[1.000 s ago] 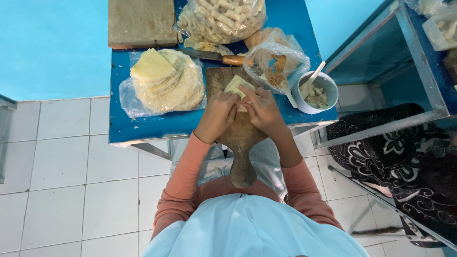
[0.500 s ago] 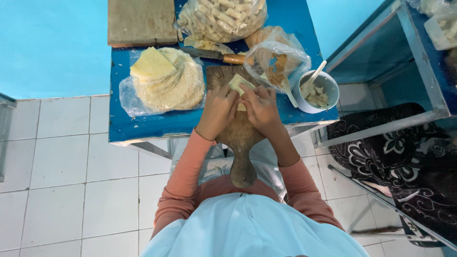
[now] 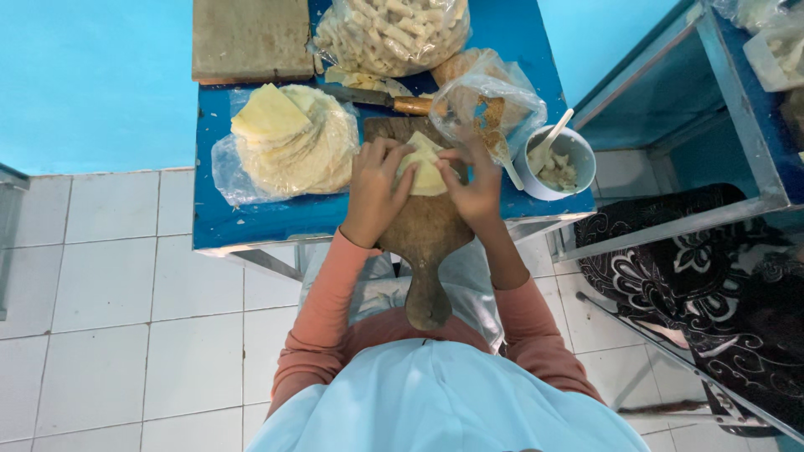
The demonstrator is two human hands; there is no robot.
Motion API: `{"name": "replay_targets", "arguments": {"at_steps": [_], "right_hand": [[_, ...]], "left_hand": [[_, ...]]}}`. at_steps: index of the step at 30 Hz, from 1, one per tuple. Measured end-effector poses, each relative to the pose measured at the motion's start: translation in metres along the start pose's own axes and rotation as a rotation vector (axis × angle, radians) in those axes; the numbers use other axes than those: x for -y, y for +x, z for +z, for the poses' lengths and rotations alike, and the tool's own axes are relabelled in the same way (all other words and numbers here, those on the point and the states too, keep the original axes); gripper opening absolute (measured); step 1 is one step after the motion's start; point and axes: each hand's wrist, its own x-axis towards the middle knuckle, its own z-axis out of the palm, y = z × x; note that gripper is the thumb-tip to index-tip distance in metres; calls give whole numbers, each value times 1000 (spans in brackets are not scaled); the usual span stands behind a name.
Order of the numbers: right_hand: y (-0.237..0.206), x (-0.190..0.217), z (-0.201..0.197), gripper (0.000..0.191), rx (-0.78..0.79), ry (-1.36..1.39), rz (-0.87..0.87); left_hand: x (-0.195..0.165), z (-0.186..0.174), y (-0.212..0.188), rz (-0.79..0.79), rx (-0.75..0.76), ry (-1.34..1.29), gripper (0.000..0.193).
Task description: The person cuts a block of pale yellow food into triangular slices with a knife on a wooden cutting board and stacks the slices. They then spread a brown filling from a small bowl onto the slices using a spoon, working on slices one at a time at the table.
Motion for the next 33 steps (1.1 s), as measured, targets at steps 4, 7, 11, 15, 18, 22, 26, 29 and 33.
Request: {"name": "replay_targets", "arguments": {"at_steps": [4,7,11,15,18,22,26,29,33], "right_hand": [[-9,1,-12,59,119,503,167],[-14,8,-19,58,207,747,267],[-11,15,-23,63,271,800,306],[-4,13,-29,69,352,996,466],[10,14,-38,69,501,984,414],[66,33,-63,69,854,524,301],[155,58,-81,60,887,448,85],[198,63,-73,24,281,611,37],[195,59,-65,16,203,425,-310]], "left_hand": [[-16,-4,-1,5,-6,-142,37],[-23,-6,1,15,-8,-170,42],[-22,-8,0,-100,32,-196,50],[-16,-12,-9,-132,0,-266,56],[-10,-19,-19,-165,-39,-286,54],[-1,-30,-28,-189,-80,-276,50],[1,-33,-29,-186,-102,-265,48],[-2,-33,-28,-169,-94,-263,47],[-7,-34,-28,-177,-60,-259,45]]}}
